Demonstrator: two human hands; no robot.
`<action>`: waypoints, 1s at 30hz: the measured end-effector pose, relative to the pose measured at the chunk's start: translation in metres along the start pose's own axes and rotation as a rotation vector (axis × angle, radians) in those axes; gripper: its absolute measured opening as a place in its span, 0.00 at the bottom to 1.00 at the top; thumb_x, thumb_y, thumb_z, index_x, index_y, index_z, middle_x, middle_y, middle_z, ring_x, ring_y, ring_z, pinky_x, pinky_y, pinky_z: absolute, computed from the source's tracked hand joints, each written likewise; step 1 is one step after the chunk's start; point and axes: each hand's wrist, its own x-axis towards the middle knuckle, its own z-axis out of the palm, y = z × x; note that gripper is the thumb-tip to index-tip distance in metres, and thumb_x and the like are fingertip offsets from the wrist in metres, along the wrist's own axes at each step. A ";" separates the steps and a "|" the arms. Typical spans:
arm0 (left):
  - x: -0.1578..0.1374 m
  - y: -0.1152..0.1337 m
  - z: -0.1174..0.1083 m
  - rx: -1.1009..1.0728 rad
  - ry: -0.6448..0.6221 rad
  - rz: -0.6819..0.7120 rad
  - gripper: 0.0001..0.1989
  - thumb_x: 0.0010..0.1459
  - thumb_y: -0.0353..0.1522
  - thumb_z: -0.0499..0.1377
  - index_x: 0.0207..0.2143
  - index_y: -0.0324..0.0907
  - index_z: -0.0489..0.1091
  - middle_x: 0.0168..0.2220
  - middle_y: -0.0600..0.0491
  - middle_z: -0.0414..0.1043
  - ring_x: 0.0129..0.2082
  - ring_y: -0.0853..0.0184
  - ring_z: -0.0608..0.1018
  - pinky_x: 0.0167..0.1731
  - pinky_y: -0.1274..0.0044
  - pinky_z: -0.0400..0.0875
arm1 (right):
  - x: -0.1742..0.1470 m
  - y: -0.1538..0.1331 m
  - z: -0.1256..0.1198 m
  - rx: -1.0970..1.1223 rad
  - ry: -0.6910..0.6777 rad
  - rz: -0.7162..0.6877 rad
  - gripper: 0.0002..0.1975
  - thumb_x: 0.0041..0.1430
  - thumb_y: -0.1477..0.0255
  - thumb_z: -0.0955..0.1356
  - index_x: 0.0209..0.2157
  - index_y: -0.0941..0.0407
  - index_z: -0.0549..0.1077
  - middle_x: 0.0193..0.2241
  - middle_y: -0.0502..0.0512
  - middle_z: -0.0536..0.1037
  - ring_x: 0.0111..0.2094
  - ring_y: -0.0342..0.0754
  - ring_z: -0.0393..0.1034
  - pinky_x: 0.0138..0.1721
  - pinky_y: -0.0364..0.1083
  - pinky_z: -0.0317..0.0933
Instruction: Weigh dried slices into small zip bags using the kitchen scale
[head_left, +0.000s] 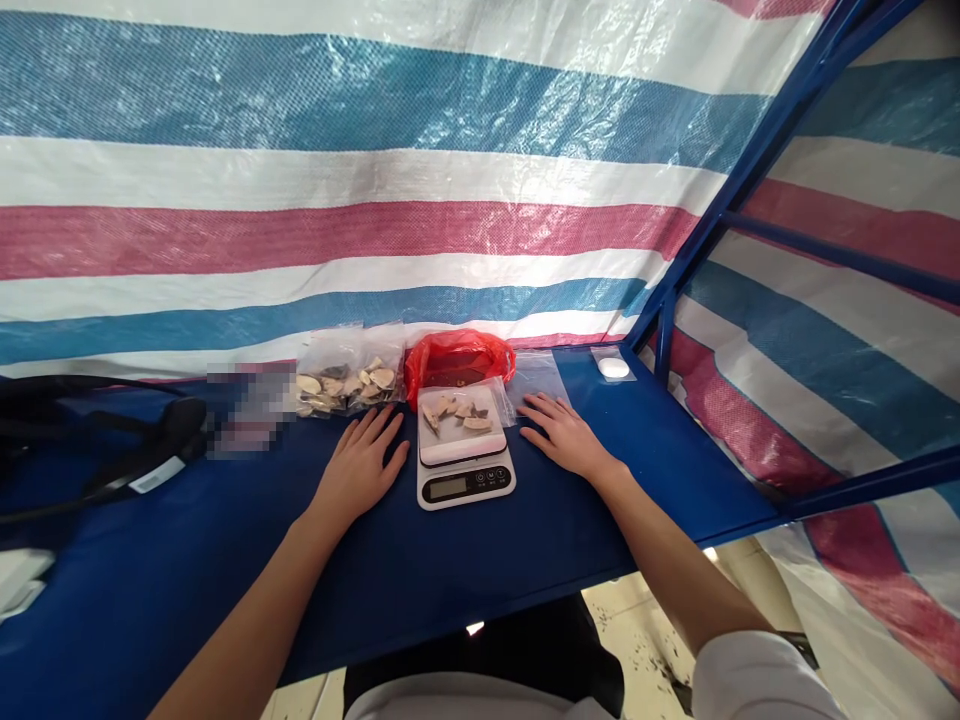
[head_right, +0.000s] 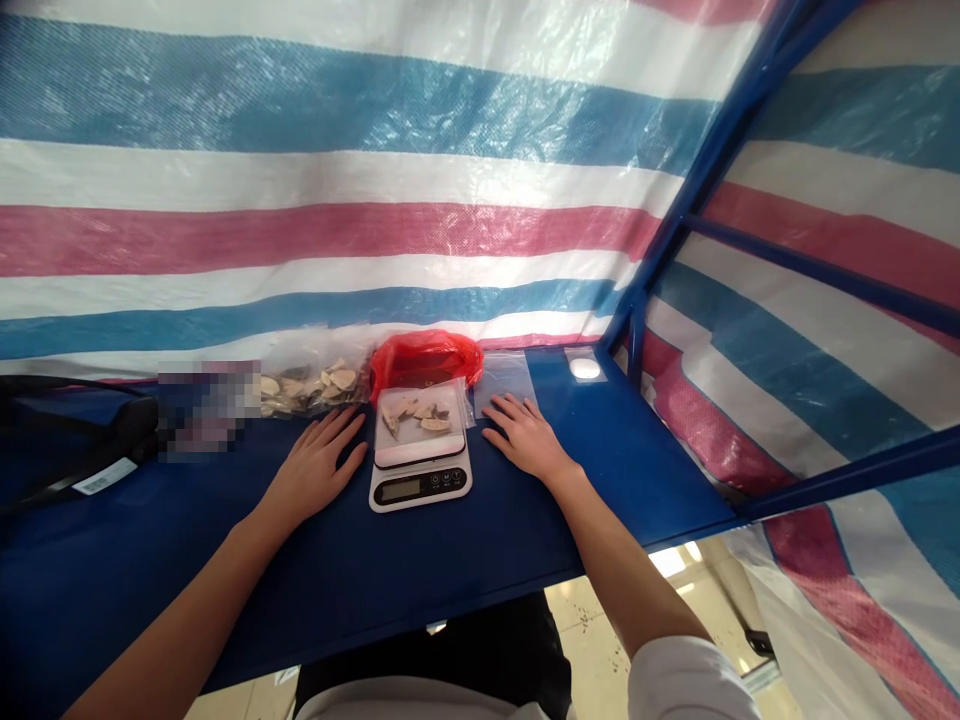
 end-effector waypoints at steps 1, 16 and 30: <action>-0.001 0.000 0.001 0.019 -0.018 -0.014 0.29 0.67 0.44 0.46 0.62 0.39 0.68 0.66 0.40 0.63 0.67 0.46 0.64 0.64 0.51 0.58 | -0.001 0.000 0.003 -0.021 -0.012 0.004 0.25 0.71 0.58 0.59 0.63 0.50 0.68 0.67 0.55 0.64 0.70 0.59 0.53 0.69 0.63 0.49; -0.003 0.000 0.002 0.066 -0.097 -0.073 0.30 0.68 0.45 0.45 0.66 0.42 0.64 0.69 0.43 0.57 0.69 0.46 0.60 0.66 0.51 0.54 | -0.002 0.002 0.006 -0.064 -0.067 0.028 0.28 0.72 0.56 0.56 0.67 0.52 0.62 0.70 0.55 0.56 0.71 0.59 0.47 0.70 0.62 0.43; -0.003 0.000 0.004 0.045 -0.072 -0.079 0.30 0.67 0.45 0.46 0.65 0.44 0.65 0.68 0.44 0.59 0.68 0.47 0.61 0.65 0.51 0.54 | -0.002 0.002 0.005 -0.067 -0.067 0.027 0.28 0.72 0.57 0.56 0.67 0.51 0.62 0.70 0.54 0.57 0.72 0.58 0.47 0.71 0.62 0.43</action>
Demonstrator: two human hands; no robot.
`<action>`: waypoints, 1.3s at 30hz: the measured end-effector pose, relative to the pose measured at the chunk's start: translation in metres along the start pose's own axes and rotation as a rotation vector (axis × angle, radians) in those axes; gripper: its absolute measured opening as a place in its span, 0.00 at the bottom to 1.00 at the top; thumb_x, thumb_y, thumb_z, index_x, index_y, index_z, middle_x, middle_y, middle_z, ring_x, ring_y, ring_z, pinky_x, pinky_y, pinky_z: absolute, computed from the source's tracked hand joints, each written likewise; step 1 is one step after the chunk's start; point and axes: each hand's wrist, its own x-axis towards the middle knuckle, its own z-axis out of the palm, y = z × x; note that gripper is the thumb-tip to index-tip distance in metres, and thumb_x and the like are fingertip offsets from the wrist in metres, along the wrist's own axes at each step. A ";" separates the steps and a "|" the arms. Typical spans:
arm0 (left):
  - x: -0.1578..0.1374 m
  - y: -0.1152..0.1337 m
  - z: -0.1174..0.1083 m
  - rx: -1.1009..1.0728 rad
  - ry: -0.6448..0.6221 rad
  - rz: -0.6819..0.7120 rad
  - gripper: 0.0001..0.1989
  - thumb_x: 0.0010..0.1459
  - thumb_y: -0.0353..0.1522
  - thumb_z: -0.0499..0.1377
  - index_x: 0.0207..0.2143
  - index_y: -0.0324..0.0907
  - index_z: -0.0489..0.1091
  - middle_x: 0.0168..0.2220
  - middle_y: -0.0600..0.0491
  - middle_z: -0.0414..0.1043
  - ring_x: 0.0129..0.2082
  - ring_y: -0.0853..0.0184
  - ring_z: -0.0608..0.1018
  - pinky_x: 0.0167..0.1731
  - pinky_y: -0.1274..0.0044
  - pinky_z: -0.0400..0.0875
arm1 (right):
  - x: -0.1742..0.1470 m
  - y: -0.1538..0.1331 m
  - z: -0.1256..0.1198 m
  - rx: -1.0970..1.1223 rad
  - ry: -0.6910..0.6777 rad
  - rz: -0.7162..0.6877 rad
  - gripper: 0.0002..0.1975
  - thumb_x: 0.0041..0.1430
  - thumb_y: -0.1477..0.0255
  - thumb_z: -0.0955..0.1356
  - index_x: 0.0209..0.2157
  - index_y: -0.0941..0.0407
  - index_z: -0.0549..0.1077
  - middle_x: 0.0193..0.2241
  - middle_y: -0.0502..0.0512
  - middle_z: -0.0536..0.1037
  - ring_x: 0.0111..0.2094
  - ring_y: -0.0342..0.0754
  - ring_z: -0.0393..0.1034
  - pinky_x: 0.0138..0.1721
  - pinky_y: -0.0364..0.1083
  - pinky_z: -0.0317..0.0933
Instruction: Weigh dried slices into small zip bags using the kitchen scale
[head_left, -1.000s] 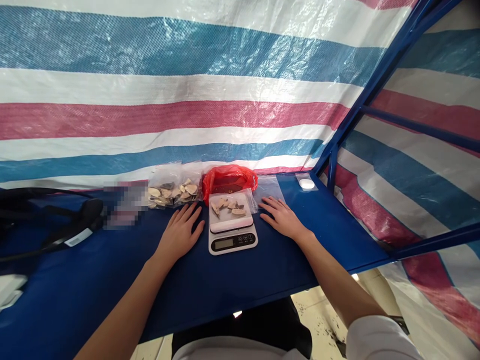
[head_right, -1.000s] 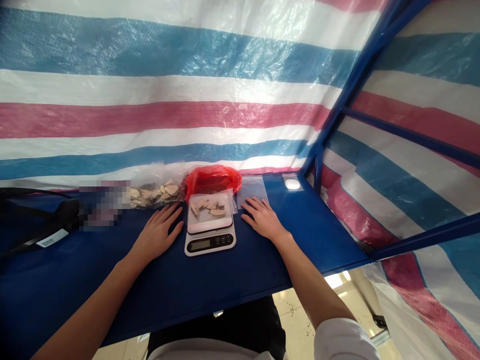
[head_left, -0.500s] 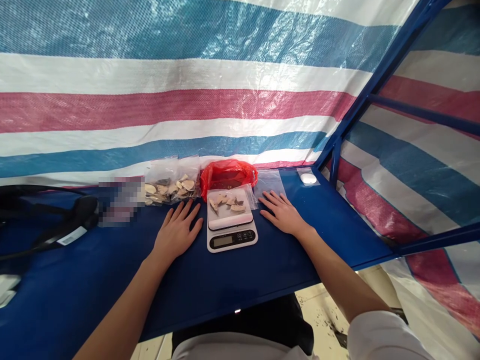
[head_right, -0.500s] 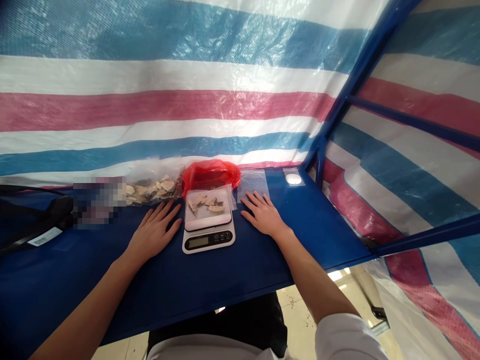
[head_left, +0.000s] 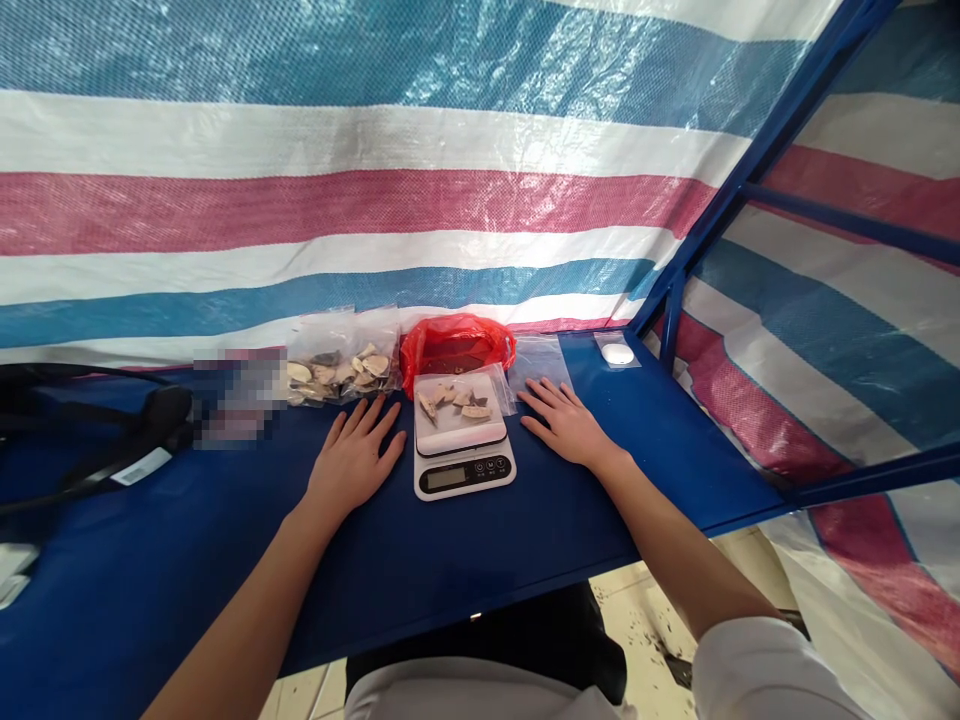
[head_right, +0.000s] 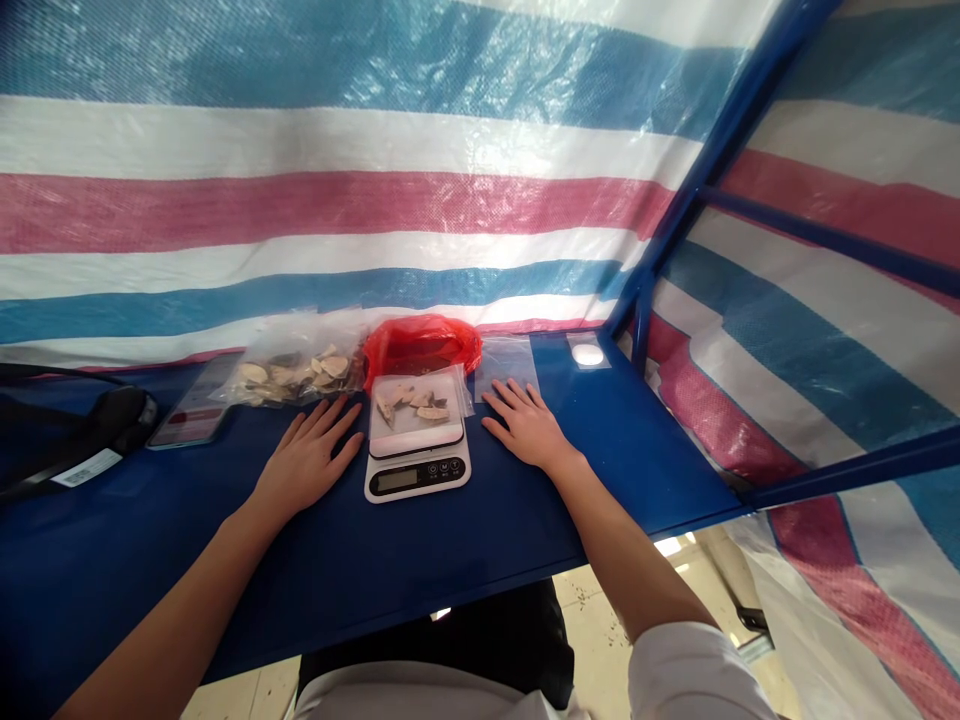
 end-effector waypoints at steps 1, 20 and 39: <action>0.000 0.000 0.000 -0.004 0.003 -0.002 0.29 0.67 0.45 0.46 0.65 0.44 0.65 0.68 0.45 0.59 0.68 0.47 0.61 0.66 0.51 0.54 | 0.000 0.000 0.000 -0.002 -0.001 -0.001 0.28 0.72 0.57 0.56 0.67 0.52 0.62 0.70 0.54 0.57 0.72 0.58 0.47 0.71 0.62 0.43; 0.026 0.031 -0.035 -0.371 0.231 0.242 0.20 0.68 0.41 0.52 0.56 0.44 0.72 0.58 0.44 0.72 0.59 0.56 0.73 0.61 0.62 0.68 | 0.035 -0.026 -0.018 1.046 0.285 0.350 0.26 0.54 0.54 0.74 0.49 0.55 0.80 0.45 0.57 0.84 0.49 0.59 0.79 0.52 0.55 0.74; 0.049 0.049 -0.030 -0.409 0.063 0.333 0.22 0.69 0.41 0.51 0.56 0.40 0.73 0.57 0.42 0.73 0.58 0.54 0.74 0.61 0.61 0.67 | 0.041 -0.032 -0.017 1.467 0.122 0.372 0.20 0.40 0.65 0.81 0.38 0.55 0.82 0.33 0.52 0.83 0.37 0.51 0.79 0.32 0.45 0.76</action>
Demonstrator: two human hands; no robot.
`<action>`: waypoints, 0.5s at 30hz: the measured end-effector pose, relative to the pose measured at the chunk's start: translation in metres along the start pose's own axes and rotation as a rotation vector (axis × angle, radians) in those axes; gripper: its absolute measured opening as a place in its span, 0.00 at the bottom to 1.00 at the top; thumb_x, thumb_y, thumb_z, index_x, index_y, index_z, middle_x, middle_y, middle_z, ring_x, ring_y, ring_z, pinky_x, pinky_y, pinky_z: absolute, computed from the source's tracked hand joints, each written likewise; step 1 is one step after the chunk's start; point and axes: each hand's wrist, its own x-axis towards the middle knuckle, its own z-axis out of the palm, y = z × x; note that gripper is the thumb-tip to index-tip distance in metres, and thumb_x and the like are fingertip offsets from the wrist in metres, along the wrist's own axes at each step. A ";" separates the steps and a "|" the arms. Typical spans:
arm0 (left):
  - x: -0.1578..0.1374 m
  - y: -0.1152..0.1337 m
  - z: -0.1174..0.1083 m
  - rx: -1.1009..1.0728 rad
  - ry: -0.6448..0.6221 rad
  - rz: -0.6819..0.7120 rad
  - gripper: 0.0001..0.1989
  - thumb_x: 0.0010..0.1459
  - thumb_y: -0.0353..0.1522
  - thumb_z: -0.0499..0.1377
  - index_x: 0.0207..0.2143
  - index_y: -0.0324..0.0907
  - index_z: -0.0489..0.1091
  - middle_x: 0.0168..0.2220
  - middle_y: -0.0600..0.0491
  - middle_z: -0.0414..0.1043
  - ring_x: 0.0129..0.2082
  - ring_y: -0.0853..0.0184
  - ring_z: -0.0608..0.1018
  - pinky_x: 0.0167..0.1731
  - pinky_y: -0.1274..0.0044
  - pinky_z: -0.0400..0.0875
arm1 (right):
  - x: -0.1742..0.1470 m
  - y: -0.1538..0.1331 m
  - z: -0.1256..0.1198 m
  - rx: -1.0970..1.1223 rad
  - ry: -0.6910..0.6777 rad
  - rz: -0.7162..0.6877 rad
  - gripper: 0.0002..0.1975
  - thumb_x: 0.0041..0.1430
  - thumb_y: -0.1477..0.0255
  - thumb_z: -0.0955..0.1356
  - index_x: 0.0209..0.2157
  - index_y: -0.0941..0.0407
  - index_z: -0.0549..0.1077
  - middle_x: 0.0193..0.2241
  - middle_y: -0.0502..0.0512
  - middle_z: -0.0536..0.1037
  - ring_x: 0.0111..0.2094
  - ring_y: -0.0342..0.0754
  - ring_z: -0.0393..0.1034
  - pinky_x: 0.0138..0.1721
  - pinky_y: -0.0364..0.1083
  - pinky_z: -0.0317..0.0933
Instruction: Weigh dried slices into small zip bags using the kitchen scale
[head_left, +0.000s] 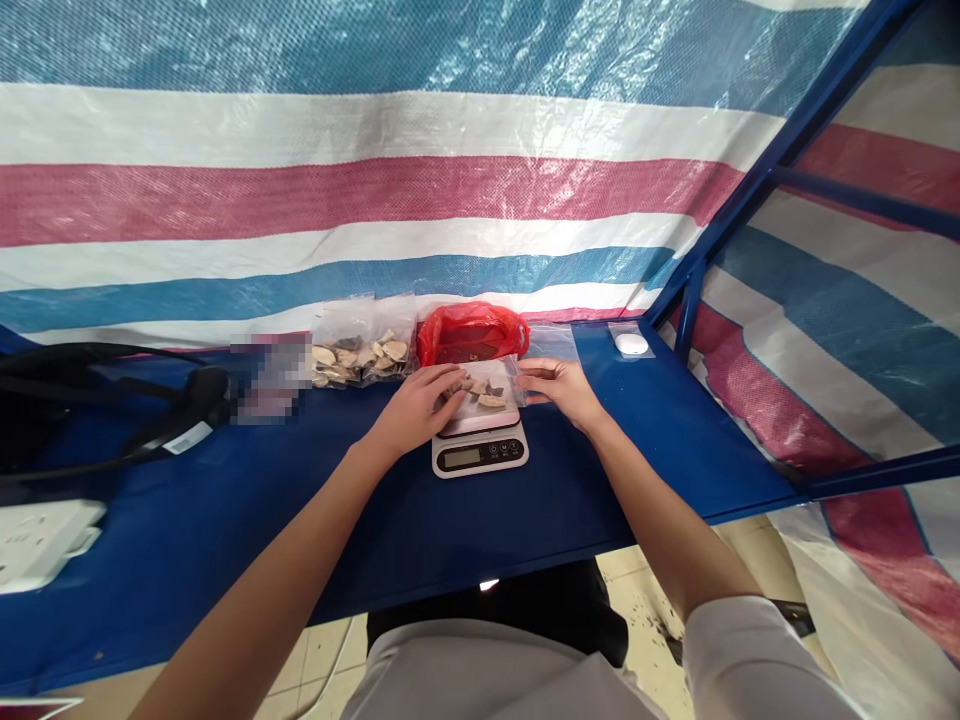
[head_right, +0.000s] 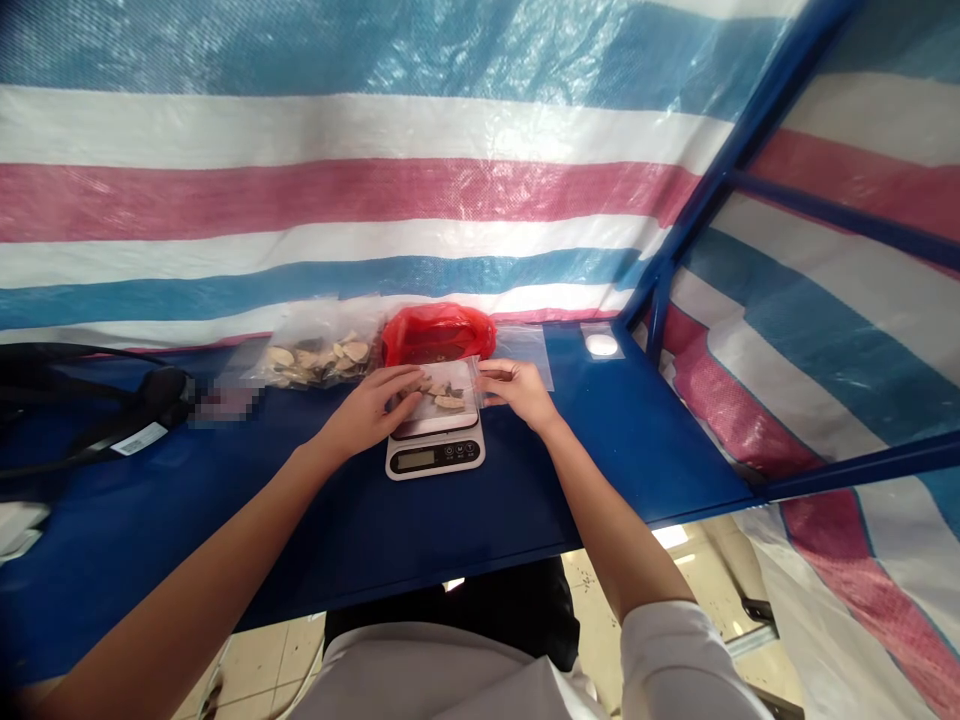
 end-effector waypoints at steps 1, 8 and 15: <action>0.000 0.000 0.000 0.000 0.006 -0.002 0.22 0.68 0.41 0.51 0.56 0.40 0.73 0.57 0.41 0.74 0.58 0.54 0.74 0.60 0.61 0.67 | 0.000 0.000 0.000 -0.006 -0.010 -0.006 0.21 0.40 0.65 0.80 0.38 0.55 0.82 0.33 0.52 0.83 0.36 0.50 0.79 0.32 0.46 0.76; 0.007 0.007 -0.001 -0.010 0.080 -0.053 0.21 0.67 0.43 0.53 0.54 0.40 0.75 0.51 0.42 0.78 0.51 0.55 0.78 0.56 0.63 0.71 | 0.003 -0.010 0.001 -0.084 -0.114 -0.085 0.21 0.41 0.64 0.80 0.39 0.55 0.83 0.36 0.54 0.84 0.39 0.53 0.78 0.34 0.48 0.76; 0.038 0.015 -0.012 -0.211 0.051 -0.171 0.24 0.64 0.45 0.54 0.53 0.39 0.75 0.52 0.44 0.77 0.52 0.55 0.78 0.56 0.67 0.70 | 0.011 -0.044 0.006 -0.223 -0.289 -0.219 0.19 0.47 0.62 0.78 0.41 0.55 0.83 0.38 0.56 0.84 0.40 0.54 0.79 0.37 0.49 0.75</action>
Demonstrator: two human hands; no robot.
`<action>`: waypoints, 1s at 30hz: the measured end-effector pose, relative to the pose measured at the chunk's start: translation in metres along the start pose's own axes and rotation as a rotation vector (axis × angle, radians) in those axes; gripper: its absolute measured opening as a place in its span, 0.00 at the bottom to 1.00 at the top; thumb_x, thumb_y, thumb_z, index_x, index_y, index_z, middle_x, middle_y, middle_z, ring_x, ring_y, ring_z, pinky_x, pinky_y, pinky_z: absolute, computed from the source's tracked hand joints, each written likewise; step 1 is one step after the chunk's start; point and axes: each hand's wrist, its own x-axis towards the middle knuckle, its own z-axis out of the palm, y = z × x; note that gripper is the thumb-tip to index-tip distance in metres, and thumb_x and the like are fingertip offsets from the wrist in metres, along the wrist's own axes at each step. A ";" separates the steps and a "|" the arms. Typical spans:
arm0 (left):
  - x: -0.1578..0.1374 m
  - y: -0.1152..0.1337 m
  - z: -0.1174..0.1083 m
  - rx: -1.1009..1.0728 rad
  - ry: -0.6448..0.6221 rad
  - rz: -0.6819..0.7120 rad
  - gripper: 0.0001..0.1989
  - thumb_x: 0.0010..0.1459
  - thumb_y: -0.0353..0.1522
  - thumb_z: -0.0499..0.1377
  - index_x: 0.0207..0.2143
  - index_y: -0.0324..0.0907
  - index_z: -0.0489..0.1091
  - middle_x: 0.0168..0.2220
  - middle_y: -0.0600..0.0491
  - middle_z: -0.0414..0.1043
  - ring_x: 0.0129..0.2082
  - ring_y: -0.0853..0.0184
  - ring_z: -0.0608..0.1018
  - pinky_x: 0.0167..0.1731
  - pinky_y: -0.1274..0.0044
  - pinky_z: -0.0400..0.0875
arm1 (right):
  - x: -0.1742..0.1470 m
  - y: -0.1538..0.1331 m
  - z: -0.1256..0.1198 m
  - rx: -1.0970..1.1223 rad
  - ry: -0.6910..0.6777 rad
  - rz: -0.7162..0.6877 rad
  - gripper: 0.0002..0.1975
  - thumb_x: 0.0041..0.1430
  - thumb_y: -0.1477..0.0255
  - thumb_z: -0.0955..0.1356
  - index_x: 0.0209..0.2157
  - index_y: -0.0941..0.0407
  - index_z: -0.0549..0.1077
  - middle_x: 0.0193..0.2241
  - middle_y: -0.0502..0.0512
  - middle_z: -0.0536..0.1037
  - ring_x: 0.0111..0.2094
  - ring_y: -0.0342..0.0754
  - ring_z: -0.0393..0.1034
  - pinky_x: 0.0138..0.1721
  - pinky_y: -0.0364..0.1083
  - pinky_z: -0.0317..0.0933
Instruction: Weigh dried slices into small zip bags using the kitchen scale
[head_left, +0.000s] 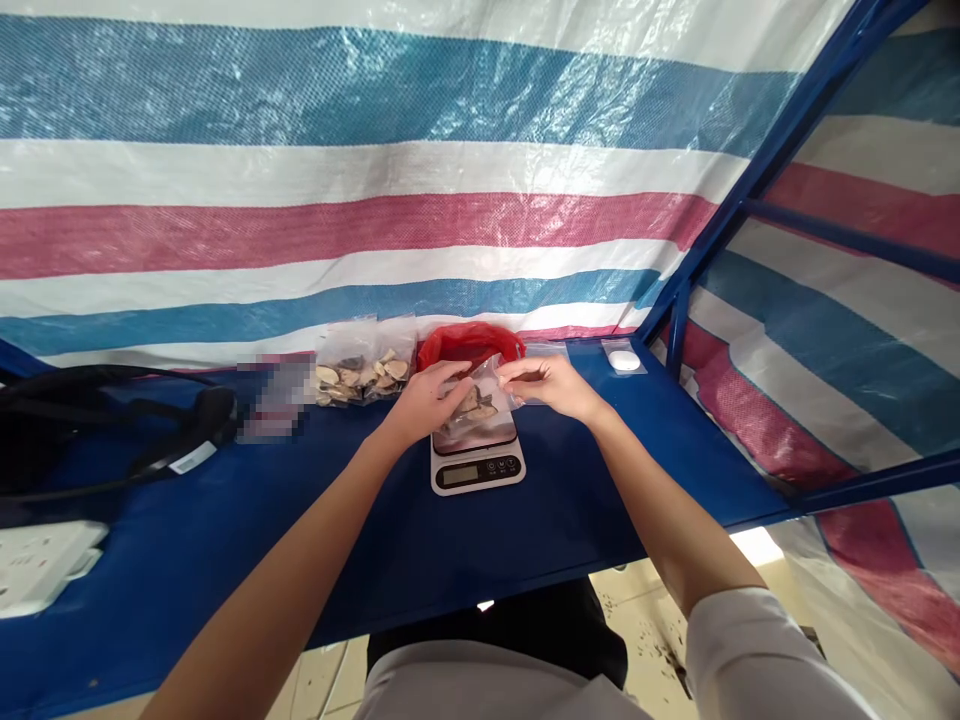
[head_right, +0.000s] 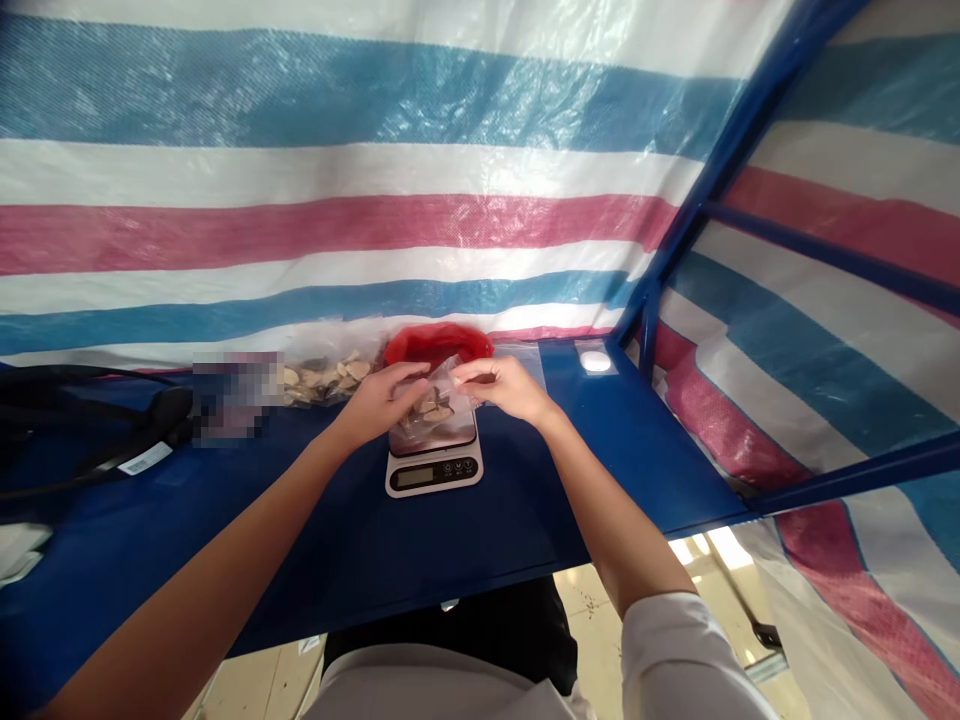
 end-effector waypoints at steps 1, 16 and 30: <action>0.005 0.002 -0.002 -0.046 -0.027 -0.037 0.24 0.64 0.46 0.55 0.53 0.40 0.75 0.51 0.45 0.78 0.50 0.55 0.79 0.53 0.68 0.72 | 0.003 -0.003 -0.001 -0.030 -0.017 -0.029 0.19 0.48 0.62 0.78 0.41 0.55 0.83 0.38 0.56 0.84 0.40 0.54 0.79 0.38 0.49 0.74; 0.021 0.017 -0.007 -0.612 -0.013 -0.407 0.18 0.50 0.47 0.68 0.32 0.41 0.79 0.32 0.49 0.80 0.34 0.60 0.80 0.29 0.75 0.75 | 0.020 -0.022 -0.016 -0.146 0.001 -0.174 0.13 0.50 0.63 0.77 0.38 0.52 0.84 0.40 0.54 0.85 0.44 0.55 0.79 0.51 0.52 0.70; 0.005 0.026 0.034 -0.959 0.339 -0.591 0.20 0.44 0.45 0.72 0.32 0.38 0.76 0.29 0.53 0.75 0.26 0.70 0.77 0.29 0.77 0.75 | 0.021 0.022 0.005 0.237 0.223 0.083 0.20 0.43 0.57 0.79 0.37 0.54 0.83 0.35 0.52 0.83 0.37 0.50 0.78 0.39 0.49 0.76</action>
